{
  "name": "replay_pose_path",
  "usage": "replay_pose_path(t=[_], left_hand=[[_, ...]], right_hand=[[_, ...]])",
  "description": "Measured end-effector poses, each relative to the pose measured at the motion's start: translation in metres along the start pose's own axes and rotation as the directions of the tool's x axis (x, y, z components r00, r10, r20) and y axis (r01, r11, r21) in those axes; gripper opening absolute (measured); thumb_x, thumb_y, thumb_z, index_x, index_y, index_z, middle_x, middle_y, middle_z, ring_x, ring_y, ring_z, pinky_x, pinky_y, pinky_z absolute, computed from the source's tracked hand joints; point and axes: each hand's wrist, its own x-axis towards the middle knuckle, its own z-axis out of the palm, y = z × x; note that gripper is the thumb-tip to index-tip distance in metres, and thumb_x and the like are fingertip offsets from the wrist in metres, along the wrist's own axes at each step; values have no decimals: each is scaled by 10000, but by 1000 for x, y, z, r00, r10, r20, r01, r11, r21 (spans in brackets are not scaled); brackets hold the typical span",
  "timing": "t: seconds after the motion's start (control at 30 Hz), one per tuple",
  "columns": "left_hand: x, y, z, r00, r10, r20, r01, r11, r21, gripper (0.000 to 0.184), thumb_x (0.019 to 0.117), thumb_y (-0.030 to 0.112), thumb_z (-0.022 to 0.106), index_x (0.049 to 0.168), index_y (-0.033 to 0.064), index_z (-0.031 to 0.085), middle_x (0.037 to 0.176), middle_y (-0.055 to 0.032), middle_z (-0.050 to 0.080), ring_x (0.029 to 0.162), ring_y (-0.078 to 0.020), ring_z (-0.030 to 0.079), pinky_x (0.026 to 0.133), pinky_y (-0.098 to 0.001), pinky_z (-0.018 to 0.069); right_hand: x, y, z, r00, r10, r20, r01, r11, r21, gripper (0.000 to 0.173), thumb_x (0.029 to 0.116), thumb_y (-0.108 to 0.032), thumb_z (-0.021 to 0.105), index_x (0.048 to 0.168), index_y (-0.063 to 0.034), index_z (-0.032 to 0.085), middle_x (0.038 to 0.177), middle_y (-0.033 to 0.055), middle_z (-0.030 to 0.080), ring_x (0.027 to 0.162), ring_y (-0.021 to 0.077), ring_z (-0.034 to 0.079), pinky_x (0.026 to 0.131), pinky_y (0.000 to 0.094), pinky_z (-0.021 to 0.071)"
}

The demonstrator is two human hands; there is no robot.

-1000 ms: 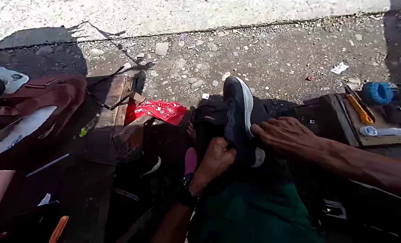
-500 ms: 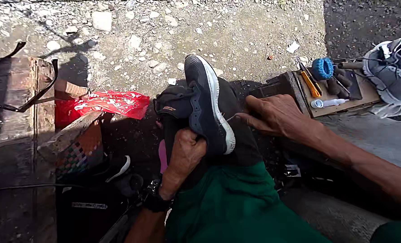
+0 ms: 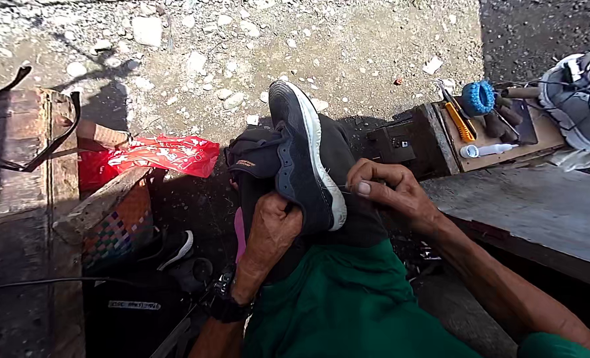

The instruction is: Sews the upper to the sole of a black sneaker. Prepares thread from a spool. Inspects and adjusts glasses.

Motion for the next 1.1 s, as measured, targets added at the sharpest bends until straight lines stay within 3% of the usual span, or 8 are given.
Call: replay_pose_path(t=[0.17, 0.3, 0.5, 0.6, 0.73, 0.83, 0.93, 1.1], left_hand=[[1, -5, 3, 998, 50, -28, -50, 999, -6, 129, 857, 9, 587, 830, 21, 712, 823, -19, 722, 839, 5, 682, 787, -181, 553], [-1, -6, 4, 997, 63, -40, -62, 998, 14, 130, 855, 1, 589, 822, 13, 715, 815, -33, 723, 827, -4, 686, 782, -180, 552], [-10, 2, 1, 987, 66, -144, -27, 964, 263, 151, 856, 54, 594, 773, 47, 719, 712, -33, 682, 659, -53, 636, 629, -222, 516], [-16, 3, 2, 985, 40, -167, 0, 972, 236, 167, 892, 60, 585, 782, 52, 712, 704, 0, 650, 629, -18, 581, 598, -185, 479], [-25, 8, -6, 977, 14, -214, 17, 990, 141, 171, 957, 65, 606, 1026, 9, 753, 845, -10, 707, 710, 1, 625, 643, -148, 526], [-32, 19, -10, 937, 77, -340, -23, 987, 157, 215, 949, 90, 638, 1110, -21, 727, 913, -31, 631, 675, 2, 542, 541, -125, 440], [-32, 37, -2, 909, 209, -360, -139, 968, 210, 211, 941, 108, 664, 1107, 3, 741, 1079, -96, 583, 802, -22, 553, 630, -112, 458], [-16, 50, 28, 920, 305, -248, -135, 838, 529, 190, 931, 173, 657, 1027, 131, 815, 1051, -122, 672, 921, -197, 600, 779, -293, 486]], right_hand=[[-15, -23, -13, 999, 17, -34, -6, 954, 300, 302, 1008, -329, 550, 807, -161, 701, 844, -61, 670, 675, 1, 592, 592, 160, 485], [-14, -15, -8, 992, 100, 83, -125, 908, 400, 238, 1013, -351, 604, 970, -130, 683, 826, -38, 670, 612, 11, 584, 546, 162, 486], [-5, -16, -32, 978, 192, 76, -153, 920, -360, 127, 977, -147, 610, 1078, -96, 669, 770, -93, 599, 625, -35, 510, 554, 132, 415], [6, -16, -30, 980, -33, 195, 176, 599, -781, 227, 963, -163, 533, 984, -121, 755, 740, -17, 622, 598, 85, 561, 511, 278, 427], [31, -17, -5, 920, -87, 381, 389, 289, -875, 350, 983, -201, 524, 1245, -195, 756, 679, 30, 592, 519, 204, 569, 418, 363, 390], [45, -11, 3, 886, -44, 462, 453, 302, -839, 217, 979, -183, 553, 1032, -138, 759, 685, 40, 600, 552, 224, 601, 438, 380, 418], [51, -11, 2, 884, 26, 467, 422, 386, -820, 195, 967, -227, 562, 906, -124, 715, 674, 20, 610, 568, 197, 609, 466, 388, 425], [62, -6, -12, 875, 365, 317, -149, 827, -542, 191, 959, -214, 640, 793, -137, 696, 603, -84, 550, 533, 1, 497, 497, 215, 394]])
